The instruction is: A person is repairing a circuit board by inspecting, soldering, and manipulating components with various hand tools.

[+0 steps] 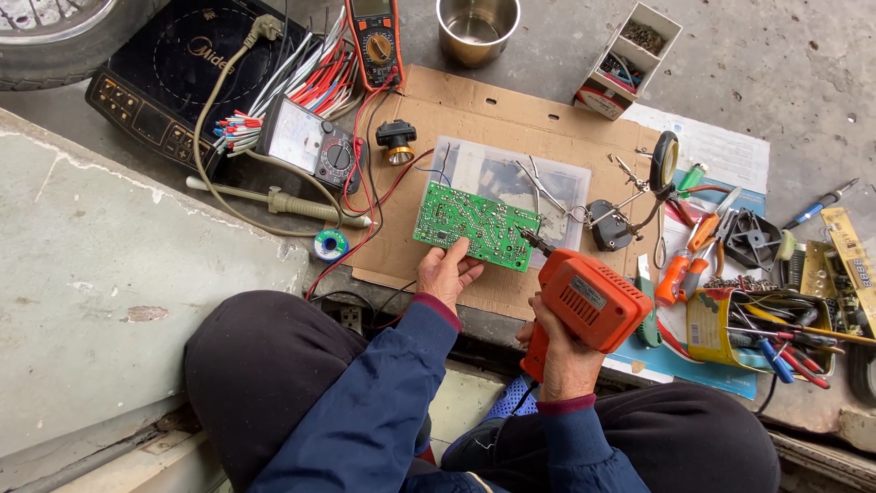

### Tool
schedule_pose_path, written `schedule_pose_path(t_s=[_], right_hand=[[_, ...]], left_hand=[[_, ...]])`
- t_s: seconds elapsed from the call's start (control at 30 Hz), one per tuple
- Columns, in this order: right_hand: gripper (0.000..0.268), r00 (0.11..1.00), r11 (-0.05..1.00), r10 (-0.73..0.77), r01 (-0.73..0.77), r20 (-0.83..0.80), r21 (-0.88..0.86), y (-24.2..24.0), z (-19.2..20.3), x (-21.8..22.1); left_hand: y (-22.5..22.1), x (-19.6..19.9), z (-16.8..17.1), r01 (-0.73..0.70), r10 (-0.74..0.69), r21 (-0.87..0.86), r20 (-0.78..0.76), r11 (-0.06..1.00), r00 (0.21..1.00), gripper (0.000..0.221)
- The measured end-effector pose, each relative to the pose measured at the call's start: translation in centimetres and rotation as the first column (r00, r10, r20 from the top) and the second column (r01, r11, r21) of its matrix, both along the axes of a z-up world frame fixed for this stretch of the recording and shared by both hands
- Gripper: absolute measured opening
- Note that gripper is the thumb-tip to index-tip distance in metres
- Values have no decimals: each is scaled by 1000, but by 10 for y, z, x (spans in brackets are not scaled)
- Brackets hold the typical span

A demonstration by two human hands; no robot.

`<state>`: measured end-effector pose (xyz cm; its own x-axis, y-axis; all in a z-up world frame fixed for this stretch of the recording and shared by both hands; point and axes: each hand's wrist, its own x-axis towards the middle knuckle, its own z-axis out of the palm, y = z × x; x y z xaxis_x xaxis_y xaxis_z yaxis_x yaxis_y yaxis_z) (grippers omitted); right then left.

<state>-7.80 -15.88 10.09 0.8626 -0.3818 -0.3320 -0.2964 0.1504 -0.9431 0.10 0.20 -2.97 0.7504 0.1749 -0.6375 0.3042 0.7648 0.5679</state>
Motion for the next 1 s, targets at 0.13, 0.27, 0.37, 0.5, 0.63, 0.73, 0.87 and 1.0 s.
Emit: schedule_pose_path(t_s=[0.13,0.27,0.37,0.5,0.63,0.73,0.87,1.0], right_hand=[[45,999,1000,-6,5,-34,-12,-2,2,0],[44,1000,1000,-18,18,-12,12,-3,1,-2],[41,998,997,-54,52,30,59,-4,2,0],[38,996,987,-58,68,-69,148,3,26,11],[33,1000,974,-6,8,-9,226,6,9,42],[38,994,943,110,-105,2,317,9,-2,73],[46,980,908,198,-183,-1,376,16,-26,113],[48,969,909,246,-233,7,346,20,-37,132]], left_hand=[[1,0,5,0,0,1,11,1000,1000,26],[4,-6,36,6,-7,43,23,999,1000,30],[14,-8,77,3,-7,157,24,988,1000,31],[43,-7,116,-202,142,302,210,932,967,42],[54,-2,151,-278,214,376,202,884,956,40],[53,-7,157,-324,248,385,235,864,940,37],[54,-13,155,-324,234,463,243,825,941,39],[53,-13,141,-307,162,570,292,762,943,40]])
